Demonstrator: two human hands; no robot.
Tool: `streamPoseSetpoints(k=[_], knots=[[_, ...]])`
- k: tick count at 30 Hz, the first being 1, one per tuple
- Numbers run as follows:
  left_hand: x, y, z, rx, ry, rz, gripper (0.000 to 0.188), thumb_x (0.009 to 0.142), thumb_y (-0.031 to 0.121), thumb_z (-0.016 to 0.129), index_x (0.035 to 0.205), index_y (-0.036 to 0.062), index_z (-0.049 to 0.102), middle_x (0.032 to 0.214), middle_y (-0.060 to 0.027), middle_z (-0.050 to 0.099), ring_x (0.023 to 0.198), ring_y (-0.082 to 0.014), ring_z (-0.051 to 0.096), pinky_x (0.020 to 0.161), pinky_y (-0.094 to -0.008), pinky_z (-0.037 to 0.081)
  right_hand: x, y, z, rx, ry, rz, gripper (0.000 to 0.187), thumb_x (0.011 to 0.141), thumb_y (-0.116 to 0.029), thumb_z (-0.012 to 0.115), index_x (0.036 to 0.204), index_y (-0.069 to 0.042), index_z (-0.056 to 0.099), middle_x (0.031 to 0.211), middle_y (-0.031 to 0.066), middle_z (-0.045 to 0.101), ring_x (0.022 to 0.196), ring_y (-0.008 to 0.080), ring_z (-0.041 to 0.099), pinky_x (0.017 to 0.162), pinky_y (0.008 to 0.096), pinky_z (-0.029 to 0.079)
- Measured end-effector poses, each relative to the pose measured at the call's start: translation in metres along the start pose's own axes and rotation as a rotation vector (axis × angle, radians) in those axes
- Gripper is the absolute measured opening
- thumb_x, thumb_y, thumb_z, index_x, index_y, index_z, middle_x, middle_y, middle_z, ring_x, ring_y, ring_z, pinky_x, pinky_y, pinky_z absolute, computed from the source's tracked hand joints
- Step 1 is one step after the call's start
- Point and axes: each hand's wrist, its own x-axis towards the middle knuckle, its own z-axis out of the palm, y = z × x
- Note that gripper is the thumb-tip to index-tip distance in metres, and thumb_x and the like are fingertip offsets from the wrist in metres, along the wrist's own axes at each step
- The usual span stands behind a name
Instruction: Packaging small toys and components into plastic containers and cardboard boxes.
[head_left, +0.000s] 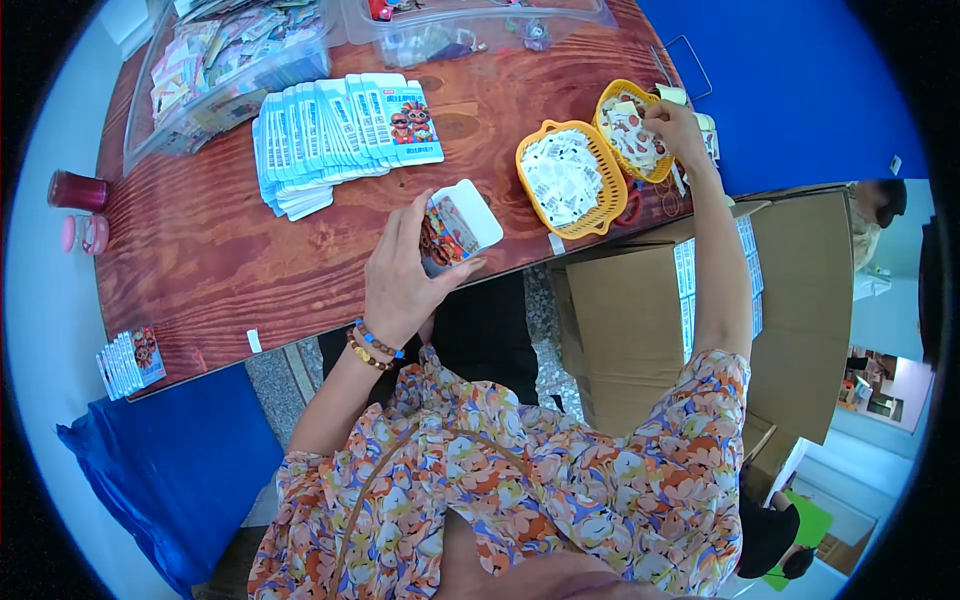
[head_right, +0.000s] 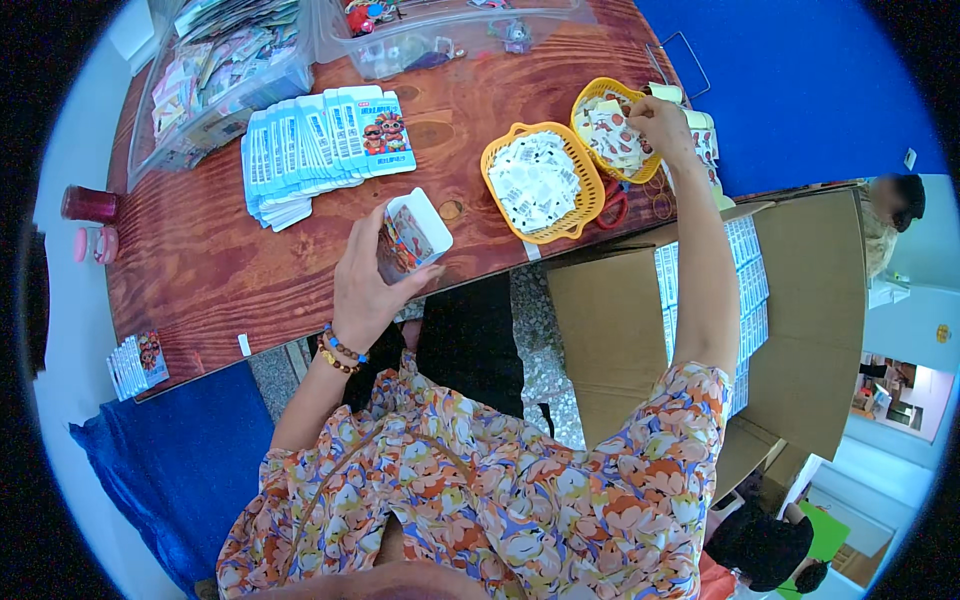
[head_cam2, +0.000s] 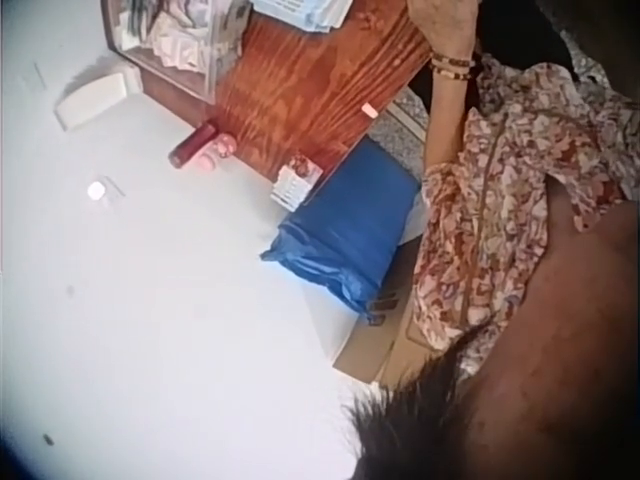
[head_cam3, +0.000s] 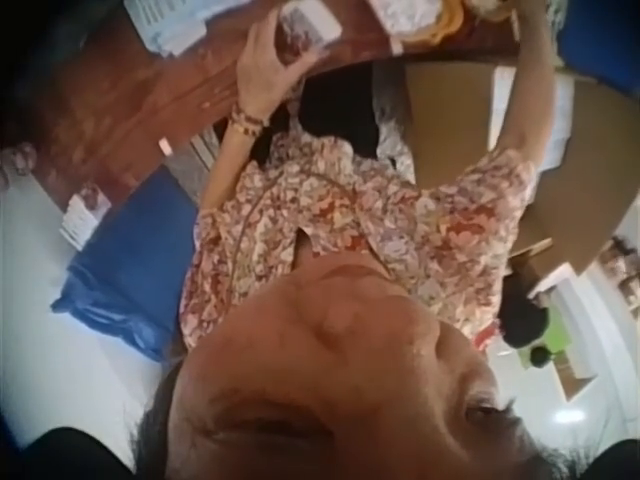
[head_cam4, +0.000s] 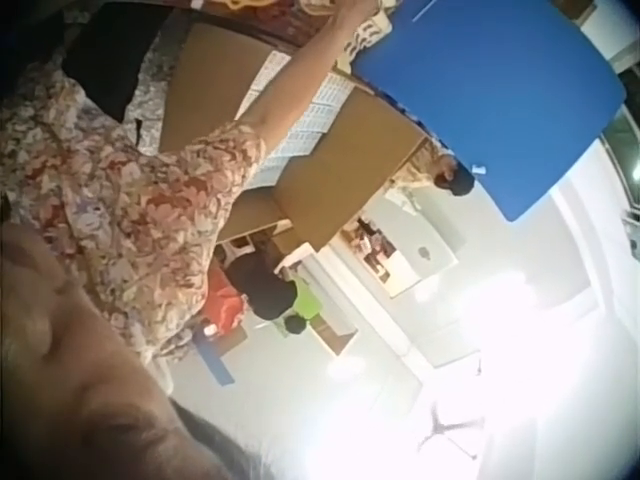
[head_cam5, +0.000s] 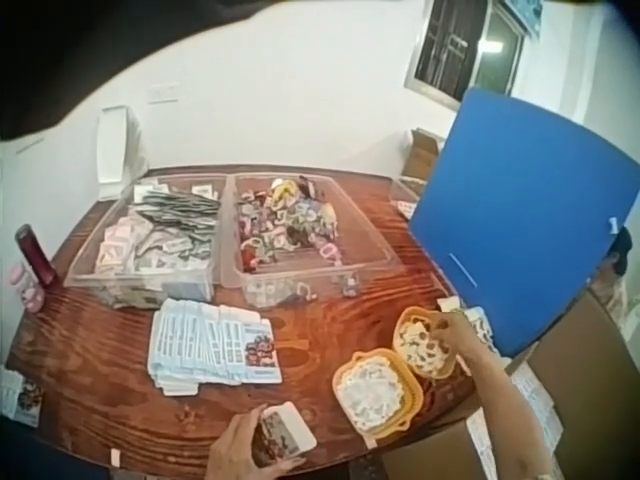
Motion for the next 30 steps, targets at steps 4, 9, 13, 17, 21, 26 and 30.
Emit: streamPoseSetpoints(k=[4, 9, 13, 17, 21, 26, 30], knots=[[-0.001, -0.003, 0.000, 0.006, 0.013, 0.010, 0.085, 0.072, 0.036, 0.086, 0.139, 0.0013, 0.045, 0.120, -0.0184, 0.058, 0.107, -0.0347, 0.063, 0.085, -0.0426, 0.054, -0.003, -0.001, -0.003, -0.025, 0.039, -0.013, 0.013, 0.086, -0.006, 0.070, 0.097, -0.001, 0.072, 0.084, 0.0028, 0.069, 0.070, 0.0095, 0.059, 0.062, 0.0266, 0.047], [-0.003, -0.002, -0.003, -0.017, 0.023, 0.028, 0.084, 0.073, 0.037, 0.085, 0.138, 0.0015, 0.046, 0.120, -0.0185, 0.058, 0.107, -0.0349, 0.063, 0.086, -0.0436, 0.054, -0.008, -0.001, -0.014, 0.004, -0.006, 0.018, 0.020, 0.088, -0.006, 0.067, 0.106, 0.001, 0.072, 0.091, 0.0047, 0.071, 0.076, 0.0100, 0.063, 0.064, 0.0256, 0.052], [-0.004, -0.003, -0.004, -0.009, 0.019, 0.001, 0.083, 0.073, 0.037, 0.085, 0.137, 0.0015, 0.046, 0.119, -0.0183, 0.058, 0.107, -0.0348, 0.062, 0.086, -0.0438, 0.054, -0.014, -0.008, -0.015, -0.026, -0.006, 0.011, 0.021, 0.089, -0.006, 0.065, 0.107, 0.002, 0.072, 0.095, 0.0054, 0.072, 0.080, 0.0110, 0.065, 0.066, 0.0267, 0.054], [-0.004, -0.004, -0.002, 0.012, 0.012, -0.049, 0.083, 0.072, 0.039, 0.085, 0.136, 0.0027, 0.047, 0.117, -0.0164, 0.059, 0.105, -0.0343, 0.062, 0.083, -0.0433, 0.053, -0.036, -0.045, -0.008, 0.215, 0.158, -0.176, 0.026, 0.090, -0.004, 0.063, 0.114, 0.002, 0.069, 0.101, 0.0076, 0.071, 0.089, 0.0136, 0.066, 0.075, 0.0275, 0.054], [0.000, -0.004, 0.003, 0.029, 0.046, -0.028, 0.085, 0.069, 0.041, 0.086, 0.136, 0.0039, 0.047, 0.110, -0.0147, 0.058, 0.101, -0.0342, 0.062, 0.079, -0.0448, 0.054, -0.124, -0.166, 0.032, 0.467, 0.115, -0.355, 0.024, 0.093, 0.000, 0.063, 0.116, 0.002, 0.068, 0.104, 0.0081, 0.069, 0.097, 0.0133, 0.065, 0.087, 0.0270, 0.052], [0.001, 0.001, 0.001, 0.068, 0.080, -0.023, 0.087, 0.069, 0.041, 0.086, 0.137, 0.0044, 0.045, 0.112, -0.0152, 0.057, 0.102, -0.0350, 0.062, 0.079, -0.0451, 0.054, -0.169, -0.207, 0.092, 0.257, 0.147, -0.766, 0.023, 0.086, 0.003, 0.068, 0.109, -0.003, 0.068, 0.100, 0.0070, 0.070, 0.095, 0.0182, 0.066, 0.106, 0.0411, 0.042], [-0.002, -0.006, -0.001, 0.077, 0.131, 0.003, 0.087, 0.070, 0.042, 0.085, 0.137, 0.0038, 0.045, 0.111, -0.0153, 0.058, 0.101, -0.0349, 0.063, 0.077, -0.0448, 0.055, -0.179, -0.223, 0.114, 0.078, 0.038, -0.825, 0.022, 0.086, 0.003, 0.067, 0.107, -0.003, 0.068, 0.102, 0.0074, 0.071, 0.099, 0.0234, 0.067, 0.115, 0.0504, 0.030]])
